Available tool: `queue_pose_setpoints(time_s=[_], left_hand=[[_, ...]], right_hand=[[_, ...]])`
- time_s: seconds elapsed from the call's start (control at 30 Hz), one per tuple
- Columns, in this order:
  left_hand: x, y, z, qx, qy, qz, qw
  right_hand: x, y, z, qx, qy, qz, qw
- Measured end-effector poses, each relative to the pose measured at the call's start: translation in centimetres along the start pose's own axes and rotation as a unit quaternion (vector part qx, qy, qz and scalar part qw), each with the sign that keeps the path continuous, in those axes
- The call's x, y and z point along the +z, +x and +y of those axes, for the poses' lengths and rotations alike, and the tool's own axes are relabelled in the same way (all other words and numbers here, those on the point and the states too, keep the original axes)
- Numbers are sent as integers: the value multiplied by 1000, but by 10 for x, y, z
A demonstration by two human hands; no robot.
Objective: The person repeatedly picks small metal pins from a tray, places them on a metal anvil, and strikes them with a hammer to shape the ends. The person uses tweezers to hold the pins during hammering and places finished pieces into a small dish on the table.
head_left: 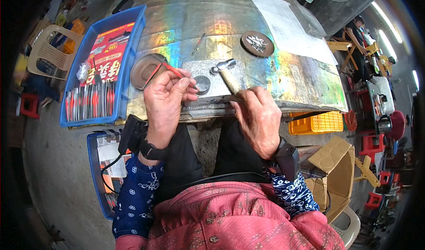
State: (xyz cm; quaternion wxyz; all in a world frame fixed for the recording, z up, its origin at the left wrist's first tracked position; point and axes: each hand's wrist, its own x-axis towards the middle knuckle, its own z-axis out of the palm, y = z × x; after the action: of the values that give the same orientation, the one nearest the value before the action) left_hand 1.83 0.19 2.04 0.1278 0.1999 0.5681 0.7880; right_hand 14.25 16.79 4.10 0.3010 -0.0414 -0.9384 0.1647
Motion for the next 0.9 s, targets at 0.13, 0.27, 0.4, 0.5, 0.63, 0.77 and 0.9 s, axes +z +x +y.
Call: queue_pose_setpoints(time_s=[0.13,0.27,0.4,0.5,0.63,0.77,0.9], left_hand=[[2,8,-7,41,68,1,997],[3,10,-10,48,88,4,995],[3,10,-10,43,100,5,994],[4,11,-10,50,104,3,993],[6,11,-10,52,119,7,992],[10,11,-8,52,109,23,992],[11,9,-4,60,169,16,984]], right_hand=[[-2,-5,9,38,-25,-59,997],[1,-8,12,67,-19,-100,993],[4,-9,12,68,-22,-102,992],[5,-9,13,70,-17,-103,992],[4,-9,13,72,-17,-108,991],[3,-7,11,91,-7,-118,989],[3,-7,10,108,3,-129,986]])
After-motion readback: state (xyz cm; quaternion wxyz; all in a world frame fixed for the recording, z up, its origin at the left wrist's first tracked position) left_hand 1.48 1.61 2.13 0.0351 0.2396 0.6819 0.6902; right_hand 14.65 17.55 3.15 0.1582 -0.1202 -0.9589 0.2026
